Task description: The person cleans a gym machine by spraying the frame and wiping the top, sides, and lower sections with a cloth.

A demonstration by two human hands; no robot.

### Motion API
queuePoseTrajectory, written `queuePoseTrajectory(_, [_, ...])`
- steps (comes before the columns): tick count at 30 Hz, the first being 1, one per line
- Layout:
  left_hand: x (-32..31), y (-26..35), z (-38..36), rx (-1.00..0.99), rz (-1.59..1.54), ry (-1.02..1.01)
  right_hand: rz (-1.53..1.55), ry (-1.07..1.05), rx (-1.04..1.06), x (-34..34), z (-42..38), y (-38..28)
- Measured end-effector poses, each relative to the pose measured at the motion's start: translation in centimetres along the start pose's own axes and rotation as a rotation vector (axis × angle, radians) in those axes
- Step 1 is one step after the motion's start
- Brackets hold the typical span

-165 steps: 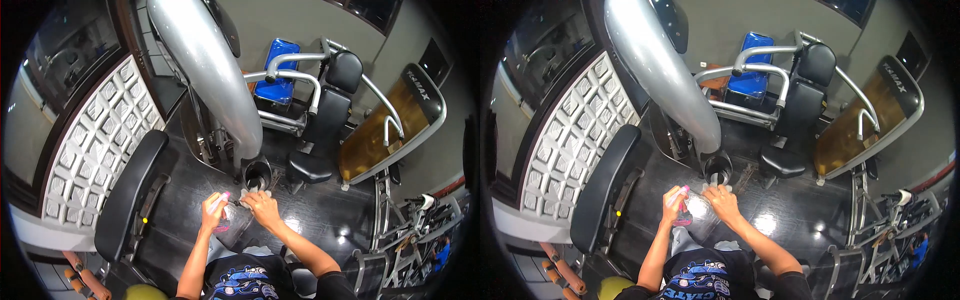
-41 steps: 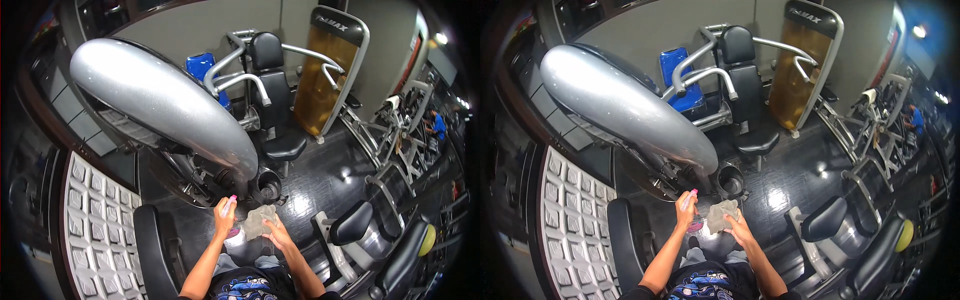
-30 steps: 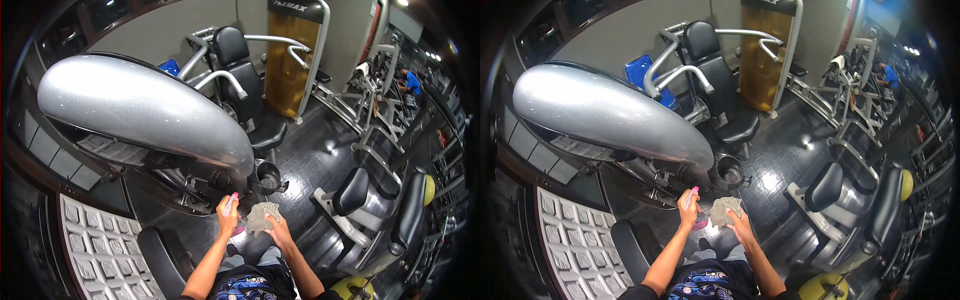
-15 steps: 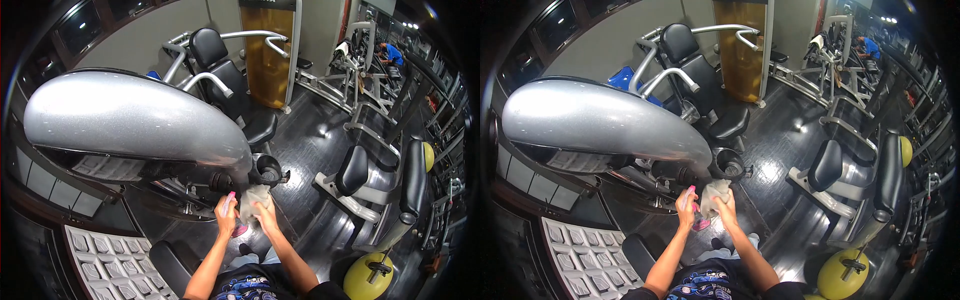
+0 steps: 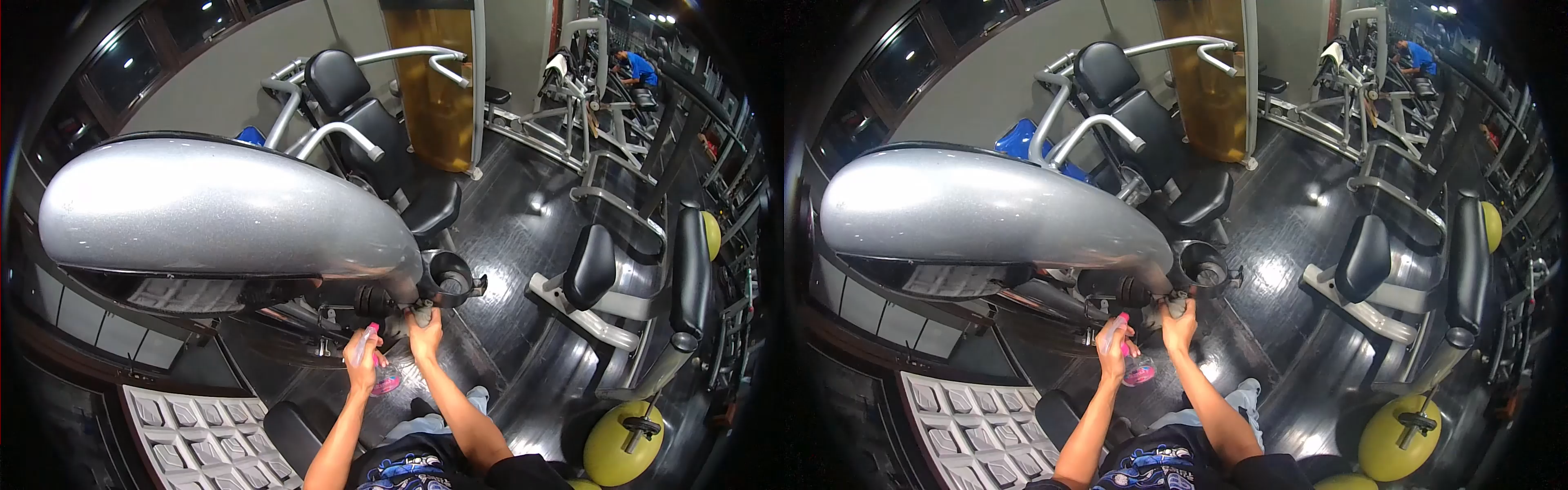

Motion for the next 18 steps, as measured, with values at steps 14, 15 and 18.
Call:
queuePoseTrajectory(14, [-1.5, 1.0, 0.3, -0.009, 0.035, -0.071, 0.02, -0.028, -0.056, -1.2, 1.1, 3.8])
queuePoseTrajectory(15, [-1.5, 0.8, 0.0, 0.009, 0.042, -0.072, 0.023, -0.059, -0.072, -1.3, 1.0, 3.6])
queuePoseTrajectory(18, [-1.7, 0.3, -0.1, 0.007, 0.049, -0.087, 0.03, -0.064, 0.102, 0.2, -0.5, -4.6])
Point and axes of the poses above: each hand's wrist, its own z-axis towards the middle knuckle, its own x-axis out of the back of the hand, y = z × x, the point moved 10 cm from there along z, towards the middle knuckle, and after that the axes turned 2 degrees about -y, right-handed, at the moved point
